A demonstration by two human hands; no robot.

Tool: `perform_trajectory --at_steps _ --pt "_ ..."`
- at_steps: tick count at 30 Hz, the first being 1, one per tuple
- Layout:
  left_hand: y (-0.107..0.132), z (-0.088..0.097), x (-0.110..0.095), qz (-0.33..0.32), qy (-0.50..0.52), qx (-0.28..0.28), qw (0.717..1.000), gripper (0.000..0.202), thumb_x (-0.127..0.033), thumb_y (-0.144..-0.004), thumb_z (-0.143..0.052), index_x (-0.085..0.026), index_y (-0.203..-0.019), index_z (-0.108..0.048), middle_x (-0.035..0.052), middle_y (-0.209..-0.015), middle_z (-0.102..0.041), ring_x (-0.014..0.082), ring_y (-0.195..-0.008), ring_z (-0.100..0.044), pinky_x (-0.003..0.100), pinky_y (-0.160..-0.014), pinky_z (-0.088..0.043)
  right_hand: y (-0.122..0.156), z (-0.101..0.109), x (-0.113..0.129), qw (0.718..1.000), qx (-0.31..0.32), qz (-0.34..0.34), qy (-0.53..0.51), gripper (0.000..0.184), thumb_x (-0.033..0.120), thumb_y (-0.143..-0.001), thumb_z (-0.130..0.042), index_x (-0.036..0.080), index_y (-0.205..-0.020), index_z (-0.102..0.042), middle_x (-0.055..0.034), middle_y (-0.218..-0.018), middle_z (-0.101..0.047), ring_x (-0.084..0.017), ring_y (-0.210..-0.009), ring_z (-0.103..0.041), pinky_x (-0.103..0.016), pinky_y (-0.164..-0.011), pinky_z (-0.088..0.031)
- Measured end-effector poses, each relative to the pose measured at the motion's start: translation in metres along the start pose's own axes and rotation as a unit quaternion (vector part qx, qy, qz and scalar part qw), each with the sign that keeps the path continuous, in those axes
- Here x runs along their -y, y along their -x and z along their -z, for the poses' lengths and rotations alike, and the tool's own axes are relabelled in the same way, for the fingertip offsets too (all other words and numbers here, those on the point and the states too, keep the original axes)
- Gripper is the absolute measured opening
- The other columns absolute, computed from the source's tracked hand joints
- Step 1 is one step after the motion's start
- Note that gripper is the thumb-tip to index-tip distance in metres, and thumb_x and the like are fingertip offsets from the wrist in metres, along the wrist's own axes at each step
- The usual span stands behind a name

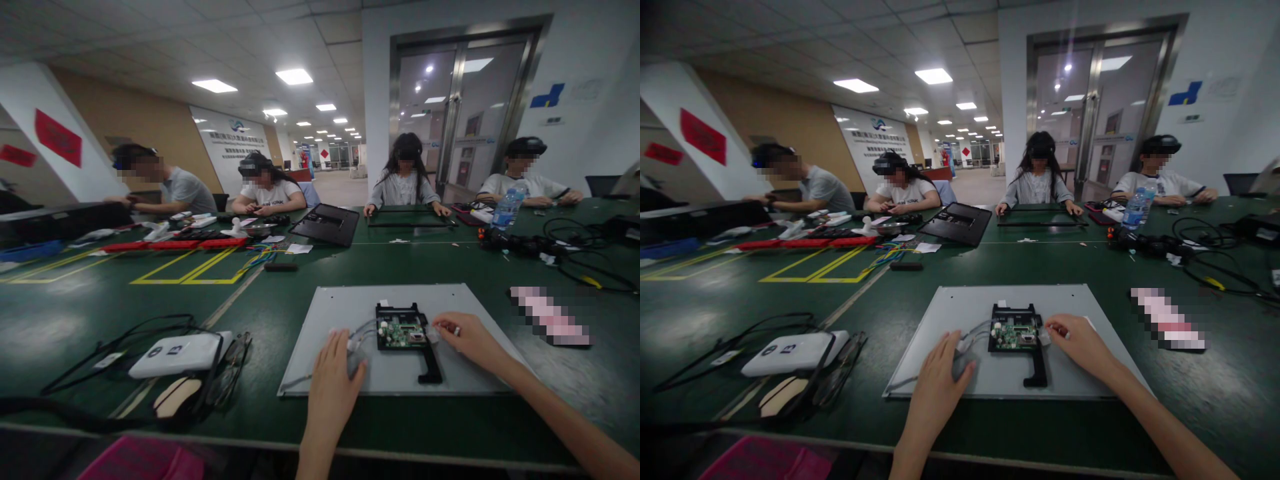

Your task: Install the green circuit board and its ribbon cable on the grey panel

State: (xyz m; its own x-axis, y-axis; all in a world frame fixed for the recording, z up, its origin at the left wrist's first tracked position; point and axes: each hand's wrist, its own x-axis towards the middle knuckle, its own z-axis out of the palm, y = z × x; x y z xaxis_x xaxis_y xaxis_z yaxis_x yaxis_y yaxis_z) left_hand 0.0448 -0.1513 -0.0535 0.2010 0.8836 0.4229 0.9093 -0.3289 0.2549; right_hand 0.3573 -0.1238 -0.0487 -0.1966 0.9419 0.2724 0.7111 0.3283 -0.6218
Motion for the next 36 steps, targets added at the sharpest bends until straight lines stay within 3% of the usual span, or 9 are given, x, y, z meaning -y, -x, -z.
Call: perform_trajectory --at_steps 6,14,19,24,28,32,36 --pt "-0.001 0.000 -0.001 -0.045 0.021 -0.018 0.999 0.047 -0.024 -0.085 -0.053 -0.020 -0.130 -0.045 0.0096 -0.136 -0.049 0.0260 -0.134 -0.037 0.047 -0.109 -0.033 0.001 0.006 -0.005 1.000 -0.028 0.003 -0.011 0.024 0.031 -0.086 -0.048 0.021 -0.092 -0.068 -0.0058 -0.088 -0.071 -0.021 -0.076 -0.064 -0.034 -0.070 -0.049" --pt "-0.003 0.015 -0.018 -0.040 0.001 0.000 0.999 0.023 -0.017 -0.085 -0.052 -0.020 -0.105 -0.062 0.0068 -0.111 -0.063 0.0232 -0.106 -0.056 0.040 -0.096 -0.043 0.002 0.012 -0.017 0.998 -0.065 -0.002 0.021 0.023 0.027 -0.084 -0.049 0.019 -0.095 -0.068 -0.0064 -0.094 -0.070 -0.020 -0.081 -0.064 -0.034 -0.076 -0.049" --pt "-0.006 0.020 -0.023 -0.037 -0.034 0.019 0.999 0.024 -0.011 -0.089 -0.044 -0.021 -0.094 -0.065 0.0038 -0.101 -0.068 0.0207 -0.098 -0.059 0.039 -0.096 -0.040 0.003 0.019 -0.018 0.997 -0.061 -0.011 0.042 0.020 0.025 -0.084 -0.050 0.020 -0.094 -0.067 -0.0060 -0.094 -0.069 -0.020 -0.082 -0.063 -0.034 -0.077 -0.048" --pt "-0.013 0.022 -0.024 -0.026 -0.050 0.000 0.998 0.022 -0.021 -0.092 -0.044 -0.018 -0.103 -0.063 0.0075 -0.103 -0.068 0.0228 -0.099 -0.060 0.039 -0.096 -0.039 0.004 0.021 -0.022 0.997 -0.066 -0.004 0.050 0.020 0.024 -0.085 -0.050 0.019 -0.095 -0.067 -0.0063 -0.095 -0.067 -0.019 -0.083 -0.063 -0.033 -0.078 -0.048" --pt "-0.015 0.022 -0.028 -0.063 -0.049 0.017 0.997 0.027 -0.030 -0.091 -0.050 -0.018 -0.114 -0.059 0.0083 -0.114 -0.065 0.0241 -0.105 -0.058 0.039 -0.097 -0.039 0.004 0.019 -0.023 0.998 -0.039 -0.002 0.050 0.022 0.025 -0.086 -0.051 0.019 -0.100 -0.067 -0.0079 -0.101 -0.066 -0.020 -0.088 -0.062 -0.035 -0.081 -0.048" --pt "-0.019 0.018 -0.029 -0.087 -0.066 0.041 0.993 0.028 -0.023 -0.088 -0.055 -0.018 -0.115 -0.059 0.0070 -0.118 -0.063 0.0243 -0.107 -0.057 0.039 -0.098 -0.039 0.005 0.016 -0.013 0.997 0.013 0.058 0.057 0.030 0.029 -0.084 -0.059 0.022 -0.113 -0.063 -0.0085 -0.113 -0.062 -0.023 -0.103 -0.058 -0.039 -0.091 -0.045" --pt "-0.024 0.017 -0.026 -0.097 -0.090 0.062 0.989 0.026 -0.012 -0.089 -0.046 -0.017 -0.108 -0.063 0.0076 -0.106 -0.069 0.0226 -0.098 -0.062 0.037 -0.093 -0.043 0.006 0.014 0.000 0.993 0.030 0.096 0.064 0.030 0.029 -0.083 -0.061 0.023 -0.112 -0.063 -0.0081 -0.112 -0.062 -0.023 -0.104 -0.058 -0.039 -0.092 -0.045"
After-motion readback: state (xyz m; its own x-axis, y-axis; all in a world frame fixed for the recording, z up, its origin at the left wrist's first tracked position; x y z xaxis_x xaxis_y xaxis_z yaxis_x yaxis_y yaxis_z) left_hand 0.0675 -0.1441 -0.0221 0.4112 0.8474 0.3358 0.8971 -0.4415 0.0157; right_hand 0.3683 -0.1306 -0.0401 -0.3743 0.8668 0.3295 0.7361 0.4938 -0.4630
